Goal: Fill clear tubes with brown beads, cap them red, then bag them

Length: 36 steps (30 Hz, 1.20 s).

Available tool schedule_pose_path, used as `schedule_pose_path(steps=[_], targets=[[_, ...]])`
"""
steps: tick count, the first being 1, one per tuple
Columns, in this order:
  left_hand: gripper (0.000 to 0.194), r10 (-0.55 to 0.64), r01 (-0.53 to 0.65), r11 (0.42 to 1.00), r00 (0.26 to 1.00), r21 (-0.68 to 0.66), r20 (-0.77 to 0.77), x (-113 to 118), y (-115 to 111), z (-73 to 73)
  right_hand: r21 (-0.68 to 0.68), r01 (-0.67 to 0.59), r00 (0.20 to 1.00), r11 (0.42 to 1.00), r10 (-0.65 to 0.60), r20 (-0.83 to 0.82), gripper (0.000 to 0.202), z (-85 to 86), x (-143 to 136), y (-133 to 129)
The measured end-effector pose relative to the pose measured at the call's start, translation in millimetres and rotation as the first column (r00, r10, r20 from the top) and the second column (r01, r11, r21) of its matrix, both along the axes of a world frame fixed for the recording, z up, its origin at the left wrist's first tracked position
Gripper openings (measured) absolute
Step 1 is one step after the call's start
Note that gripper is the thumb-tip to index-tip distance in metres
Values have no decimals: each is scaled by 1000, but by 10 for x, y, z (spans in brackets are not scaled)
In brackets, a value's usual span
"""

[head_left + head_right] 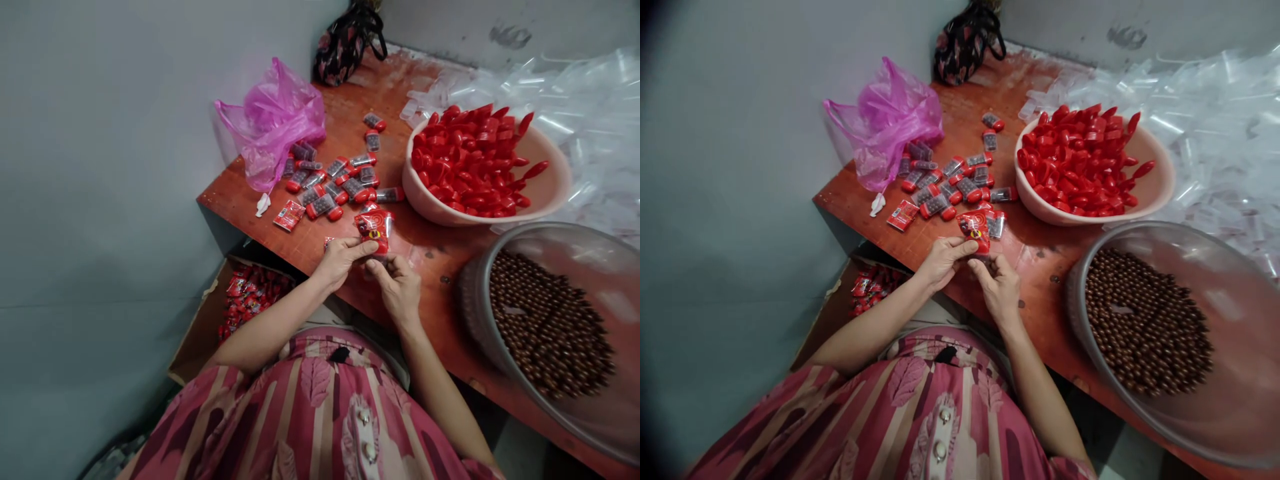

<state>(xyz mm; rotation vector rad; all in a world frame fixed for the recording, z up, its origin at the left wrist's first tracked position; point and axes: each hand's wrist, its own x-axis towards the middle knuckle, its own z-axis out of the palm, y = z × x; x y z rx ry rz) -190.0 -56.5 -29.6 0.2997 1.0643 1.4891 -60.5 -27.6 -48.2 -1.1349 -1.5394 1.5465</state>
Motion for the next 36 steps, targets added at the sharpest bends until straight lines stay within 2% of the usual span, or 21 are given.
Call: schedule_pose_path(steps=[3,5,9,10,15,16,19,21,23,26,29,31,33,36], targets=[[33,-65,66,998,998,24,-27,-52,-18,14,-233,-99,978,967,51,-204,35,-17,-21,35],[33,-82,83,996,996,24,-39,-78,-24,11,-272,-117,969,955,50,-243,36,-12,-33,41],[29,-32,33,999,997,21,-67,-80,-41,-33,-70,1,998,998,-6,-69,28,31,-64,1],[28,-19,20,999,997,27,-71,-71,-49,-42,-53,18,998,998,-22,-61,28,38,-76,-12],[35,-31,31,999,999,-17,-6,-41,-88,-44,-225,-51,979,973,4,-206,32,-4,-133,-33],[37,-20,20,1000,1000,-24,10,-40,-92,-44,-197,-56,983,979,20,-182,33,-22,-135,-31],[38,69,-69,998,997,-12,25,-32,-97,-64,14,0,999,1000,1,-35,35,-60,-125,-28],[37,83,-84,997,996,-1,41,-17,-111,-95,64,23,1000,998,-22,-23,40,-65,-117,-30],[37,18,-19,1000,997,9,77,-2,-137,-131,-53,-6,992,999,-1,-123,46,-58,-119,-30],[38,-118,113,992,989,51,93,-8,-184,-170,-263,-88,952,961,4,-306,51,-42,-135,-24],[39,-164,162,986,983,34,81,-66,-196,-157,-292,-99,939,951,-7,-344,49,-17,-145,-32],[39,-98,99,995,992,-9,81,-118,-181,-117,-254,-95,941,962,4,-337,44,6,-135,-49],[40,19,-16,999,996,-37,87,-157,-168,-70,-224,-108,942,969,28,-335,39,21,-110,-68],[42,149,-141,987,983,-74,108,-144,-187,-36,-198,-112,943,974,41,-330,32,10,-71,-76]])
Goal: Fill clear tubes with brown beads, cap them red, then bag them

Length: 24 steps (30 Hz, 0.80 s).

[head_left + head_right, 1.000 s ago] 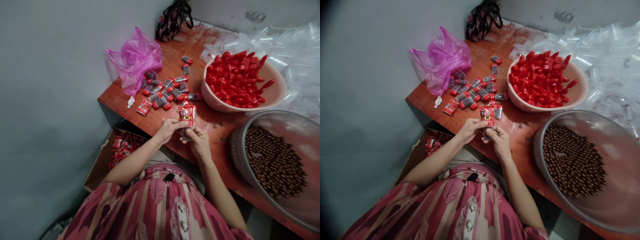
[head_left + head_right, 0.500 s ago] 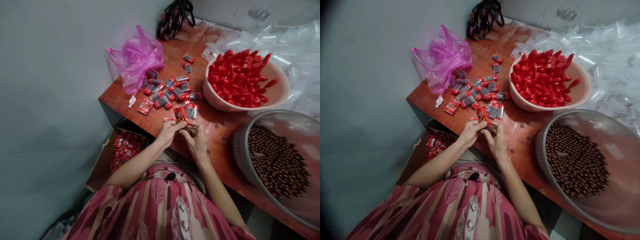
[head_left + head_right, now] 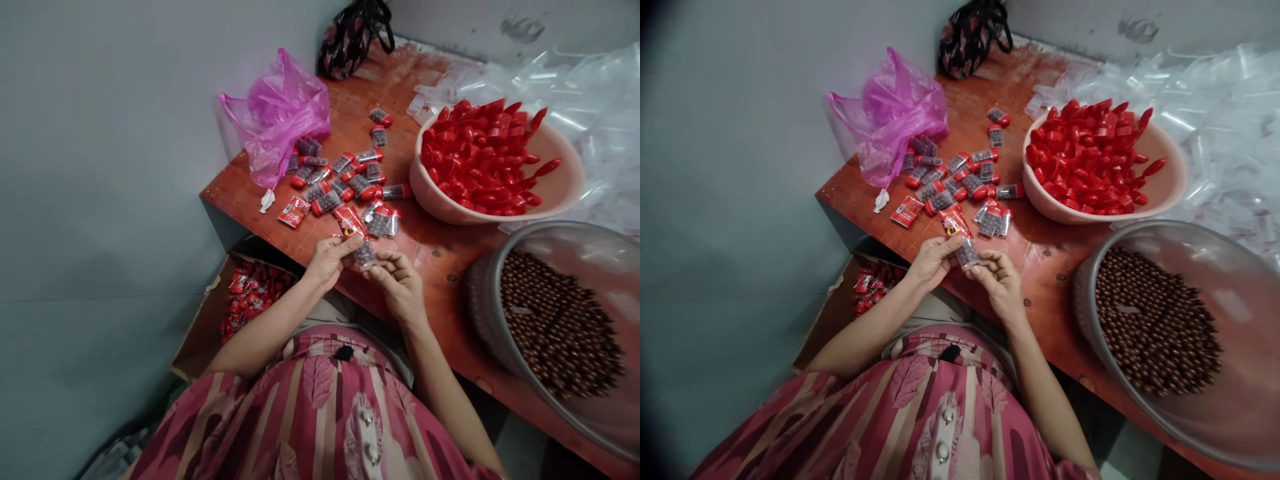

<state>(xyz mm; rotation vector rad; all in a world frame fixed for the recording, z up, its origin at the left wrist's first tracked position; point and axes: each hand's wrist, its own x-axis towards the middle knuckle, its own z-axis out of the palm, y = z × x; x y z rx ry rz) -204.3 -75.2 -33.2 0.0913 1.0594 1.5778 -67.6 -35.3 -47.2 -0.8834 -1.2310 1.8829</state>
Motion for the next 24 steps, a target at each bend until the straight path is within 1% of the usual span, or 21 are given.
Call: schedule_pose_path(steps=[4,7,9,11,12,13,14,16,17,18,19,20,21,22,23,24], targets=[[40,20,-19,1000,1000,-10,5,129,-83,-30,44,69,997,997,-70,33,28,-44,-23,14],[36,43,-43,999,999,-11,16,180,-156,-39,54,71,994,996,-75,83,28,-49,-116,-7],[34,37,-37,999,999,-8,34,155,-246,-27,40,38,993,998,-42,110,29,-26,-192,-41],[32,79,-79,997,996,8,31,90,-414,-18,11,-41,993,999,39,114,31,15,-250,-71],[31,140,-140,990,990,14,28,49,-533,-21,-4,-81,991,997,81,109,32,40,-263,-74],[32,230,-230,973,973,17,22,6,-672,-32,-13,-110,989,994,111,101,32,64,-262,-65],[34,336,-336,942,942,7,21,-35,-822,-53,-11,-118,988,993,119,95,32,87,-248,-43],[50,523,-522,851,853,-67,-2,-98,-1114,-119,20,-75,992,997,73,104,30,115,-190,38],[57,564,-563,817,825,-123,-30,-117,-1229,-161,47,-38,993,998,32,116,29,120,-155,89],[61,559,-562,809,826,-169,-71,-127,-1307,-205,74,-7,991,997,-2,131,28,119,-121,139],[61,512,-530,826,848,-191,-135,-132,-1340,-249,98,14,989,995,-29,147,27,114,-93,183],[59,423,-468,864,875,-185,-237,-135,-1324,-289,117,27,986,993,-46,163,26,107,-73,215],[55,305,-385,911,871,-150,-385,-141,-1260,-323,128,30,982,991,-53,179,26,99,-62,234],[50,183,-288,952,805,-102,-564,-153,-1157,-350,135,24,979,991,-51,195,27,93,-58,238],[45,73,-179,982,657,-62,-750,-173,-1025,-371,140,12,976,990,-41,212,27,88,-59,229],[41,2,-86,995,452,-42,-892,-200,-878,-387,144,-2,973,990,-31,228,27,85,-63,210]])
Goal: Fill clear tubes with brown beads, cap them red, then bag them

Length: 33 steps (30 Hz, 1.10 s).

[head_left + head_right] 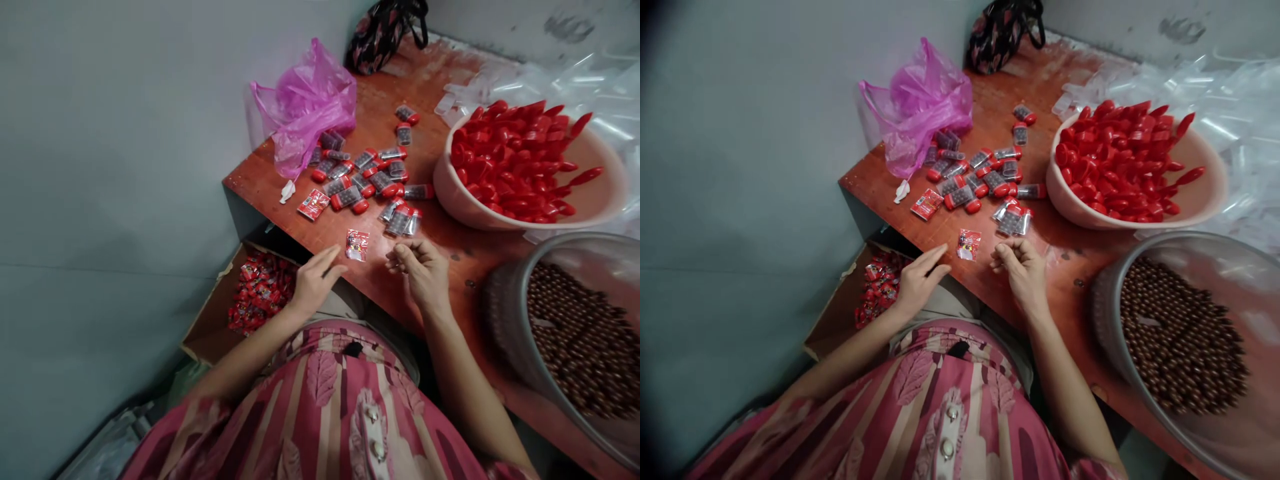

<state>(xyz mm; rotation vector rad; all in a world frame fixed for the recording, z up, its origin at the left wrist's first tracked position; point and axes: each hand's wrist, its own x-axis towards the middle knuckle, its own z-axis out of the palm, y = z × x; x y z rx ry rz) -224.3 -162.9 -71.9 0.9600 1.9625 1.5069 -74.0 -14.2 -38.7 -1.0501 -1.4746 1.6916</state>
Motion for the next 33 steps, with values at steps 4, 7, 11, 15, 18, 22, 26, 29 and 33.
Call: schedule_pose_path(steps=[4,7,11,15,18,22,26,29,33], targets=[[32,-207,109,973,795,-202,-570,-111,496,-62,8,-56,997,998,56,54,28,-1,-6,-90],[27,-216,93,968,774,-231,-595,-141,617,-142,-13,-85,993,996,86,75,28,-8,-6,-109],[20,-131,100,991,892,-92,-432,-129,597,-217,4,-103,990,995,103,93,29,-56,-76,-69],[20,-92,94,996,964,-3,-248,-79,583,-128,15,-101,991,995,99,94,35,-147,-242,-6],[23,-89,96,992,993,88,-80,-32,572,25,-50,-98,995,994,99,27,44,-179,-352,46],[41,-61,28,992,958,120,282,-32,541,171,-91,-64,997,994,59,-52,38,-118,-392,86],[35,-167,195,981,789,16,592,-85,535,163,-143,-186,982,972,179,-61,40,-66,-348,87],[34,-159,232,973,725,-19,670,-95,532,127,-86,-221,972,971,226,60,36,-51,-302,142],[32,-62,144,988,727,-64,684,-53,499,122,362,-82,858,928,-119,500,32,25,-282,344]])
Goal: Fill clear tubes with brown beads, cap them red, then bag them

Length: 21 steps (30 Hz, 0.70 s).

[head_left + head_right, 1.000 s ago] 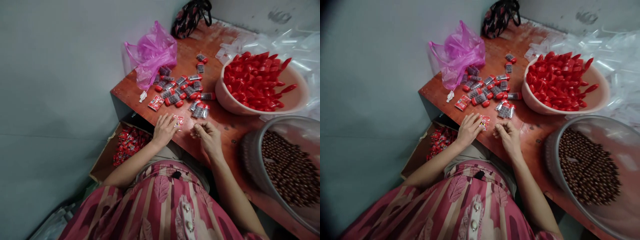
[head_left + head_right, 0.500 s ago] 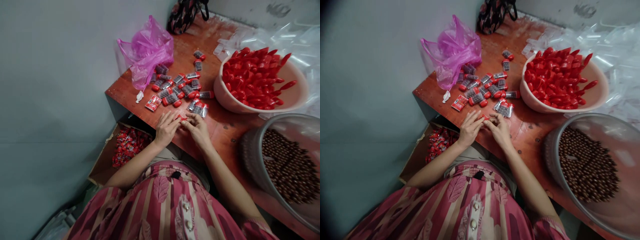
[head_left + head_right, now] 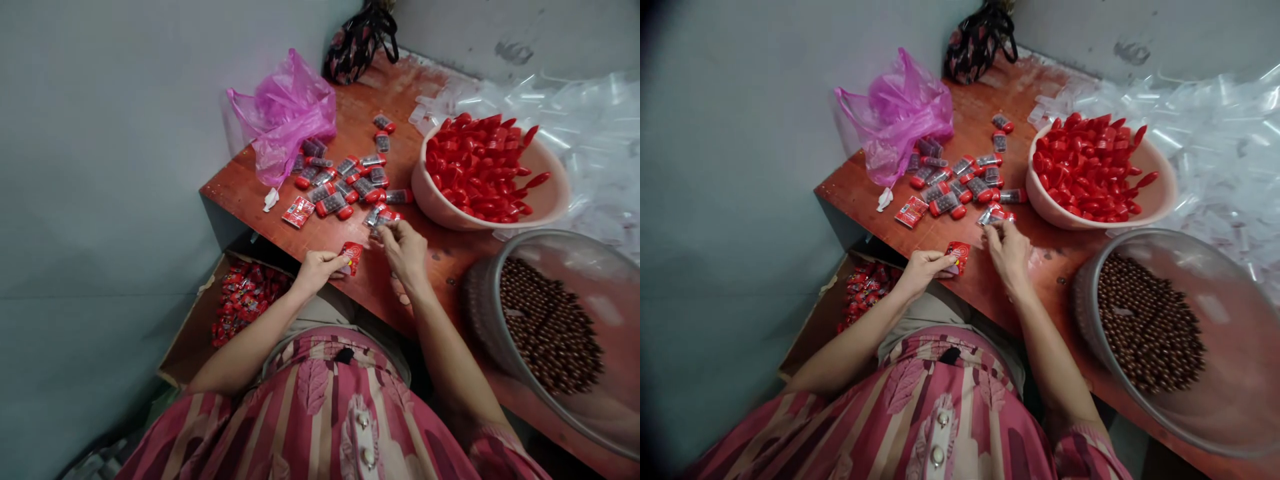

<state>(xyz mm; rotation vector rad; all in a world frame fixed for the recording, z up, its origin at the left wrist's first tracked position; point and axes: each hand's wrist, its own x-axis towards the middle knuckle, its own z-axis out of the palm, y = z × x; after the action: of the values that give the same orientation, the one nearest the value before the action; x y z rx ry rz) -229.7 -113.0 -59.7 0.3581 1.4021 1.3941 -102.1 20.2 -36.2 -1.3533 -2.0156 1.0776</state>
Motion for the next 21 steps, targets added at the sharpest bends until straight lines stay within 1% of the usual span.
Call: schedule_pose_path(steps=[1,2,3,4,6,8,10,11,12,13,14,15,16,17,18,19,20,21], targets=[[33,22,-22,1000,999,-6,23,15,-7,6,122,47,989,991,-64,135,37,23,-11,56],[33,41,-41,999,998,-7,51,30,-12,13,202,61,960,977,-113,255,42,42,-29,106],[33,56,-55,998,995,-3,78,43,-12,21,240,52,926,969,-137,353,46,54,-53,149],[34,69,-70,998,992,1,102,54,-8,27,249,30,895,968,-137,425,48,61,-80,182],[34,92,-94,995,986,10,141,64,13,37,243,-12,857,970,-115,502,49,56,-129,228],[34,117,-121,993,977,8,176,59,46,44,234,-29,840,972,-103,533,46,40,-147,254],[33,149,-150,989,965,-14,215,43,85,54,214,-33,841,976,-89,533,40,19,-115,263],[33,174,-171,985,957,-31,234,34,104,60,207,-32,860,978,-78,504,37,7,-80,255],[32,204,-198,979,946,-49,253,28,123,66,195,-26,895,981,-64,442,35,-5,-36,235],[32,233,-224,973,934,-64,272,25,140,72,164,-14,942,986,-42,333,34,-17,13,201],[32,257,-246,966,922,-74,291,27,156,77,101,1,984,995,-18,175,33,-29,63,151],[32,274,-262,962,911,-79,309,35,171,82,-5,7,1000,1000,-7,-19,32,-37,108,86],[32,285,-275,958,902,-78,323,49,183,87,-143,-15,977,990,-15,-213,30,-41,144,11],[32,289,-282,957,897,-71,333,68,194,91,-284,-67,929,956,-45,-368,28,-39,167,-68],[32,286,-283,957,896,-61,339,91,203,97,-398,-127,879,908,-83,-470,26,-31,177,-145],[31,276,-277,960,899,-47,341,117,209,104,-474,-177,848,863,-111,-518,24,-16,173,-212],[31,257,-262,965,905,-31,338,144,212,113,-511,-199,842,836,-121,-526,23,4,158,-263],[30,227,-236,972,917,-12,329,170,213,124,-516,-197,852,834,-115,-511,23,27,135,-296]])
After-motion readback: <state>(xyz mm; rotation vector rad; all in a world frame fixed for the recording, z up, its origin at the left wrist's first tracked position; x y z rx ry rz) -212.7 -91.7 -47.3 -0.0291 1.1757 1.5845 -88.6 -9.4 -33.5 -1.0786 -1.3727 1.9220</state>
